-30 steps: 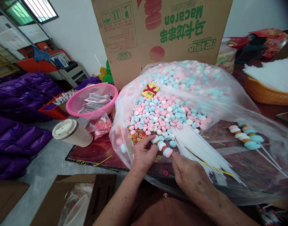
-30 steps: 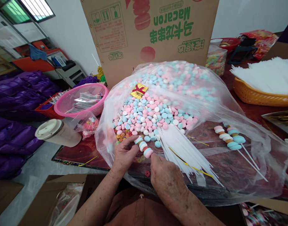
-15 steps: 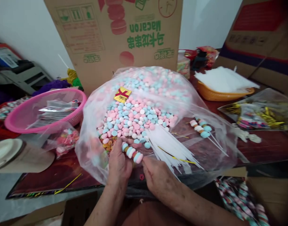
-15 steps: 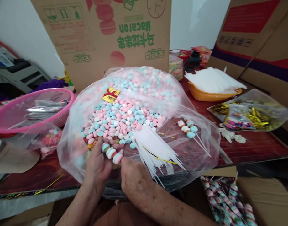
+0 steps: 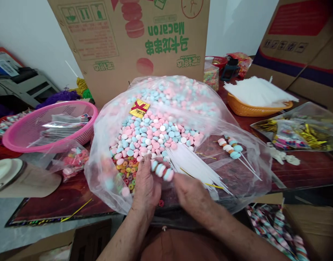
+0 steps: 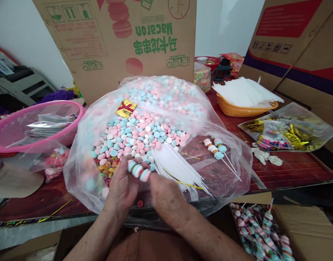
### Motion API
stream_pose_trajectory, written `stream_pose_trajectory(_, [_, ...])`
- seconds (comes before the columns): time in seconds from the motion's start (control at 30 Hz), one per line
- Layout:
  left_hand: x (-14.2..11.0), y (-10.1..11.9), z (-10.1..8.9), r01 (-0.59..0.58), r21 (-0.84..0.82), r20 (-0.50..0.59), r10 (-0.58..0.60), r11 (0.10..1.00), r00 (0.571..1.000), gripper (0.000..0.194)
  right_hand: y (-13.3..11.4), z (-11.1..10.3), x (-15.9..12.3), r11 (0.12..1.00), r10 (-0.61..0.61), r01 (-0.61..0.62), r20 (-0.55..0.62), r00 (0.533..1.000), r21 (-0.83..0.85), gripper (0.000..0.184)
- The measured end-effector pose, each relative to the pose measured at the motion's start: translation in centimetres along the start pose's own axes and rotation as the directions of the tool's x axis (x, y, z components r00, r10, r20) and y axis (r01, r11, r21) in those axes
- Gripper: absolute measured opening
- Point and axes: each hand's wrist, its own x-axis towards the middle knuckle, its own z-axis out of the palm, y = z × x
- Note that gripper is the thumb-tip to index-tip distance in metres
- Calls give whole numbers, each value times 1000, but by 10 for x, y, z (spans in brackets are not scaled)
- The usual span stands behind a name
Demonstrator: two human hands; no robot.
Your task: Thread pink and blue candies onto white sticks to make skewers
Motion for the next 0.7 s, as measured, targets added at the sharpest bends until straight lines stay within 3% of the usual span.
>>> stream_pose_trajectory(0.03, [1, 5, -5, -47, 50, 6, 46, 998, 999, 32, 17, -10, -1, 998, 43, -45, -45, 998, -40, 28])
stream_pose_trajectory(0.1, [4, 17, -21, -183, 221, -13, 190, 958, 982, 47, 63, -32, -4, 936, 226, -263, -174, 959, -236, 30])
stream_pose_trajectory(0.17, [6, 26, -40, -271, 457, -31, 319, 847, 947, 42, 114, -52, -9, 761, 360, -420, -216, 908, -494, 27])
stream_pose_trajectory(0.23, [5, 30, -56, -301, 689, 28, 391, 660, 920, 26, 153, -68, -14, 698, 391, -449, -229, 891, -557, 30])
stream_pose_trajectory(0.3, [4, 28, -63, -317, 876, 167, 389, 364, 906, 19, 167, -79, -18, 638, 392, -475, -275, 878, -606, 31])
stream_pose_trajectory(0.4, [4, 18, -56, -287, 945, 319, 251, -155, 914, 18, 134, -77, -11, 576, 298, -439, -323, 898, -690, 23])
stream_pose_trajectory(0.43, [5, 15, -51, -268, 921, 329, 196, -284, 924, 18, 111, -69, -5, 621, 242, -353, -258, 935, -700, 22])
stream_pose_trajectory(0.5, [6, 9, -43, -246, 862, 328, 116, -443, 938, 18, 63, -46, 10, 820, 145, -138, -33, 989, -555, 24])
stream_pose_trajectory(0.57, [5, 8, -41, -279, 830, 350, 62, -483, 935, 17, 25, -19, 25, 909, 68, -49, 31, 997, -413, 25])
stream_pose_trajectory(0.6, [4, 8, -42, -310, 831, 372, 49, -462, 927, 16, 14, -9, 32, 927, 98, -77, 38, 994, -366, 23])
stream_pose_trajectory(0.7, [2, 14, -53, -368, 892, 401, 86, -263, 912, 12, 15, 3, 42, 945, 175, -147, 70, 982, -293, 21])
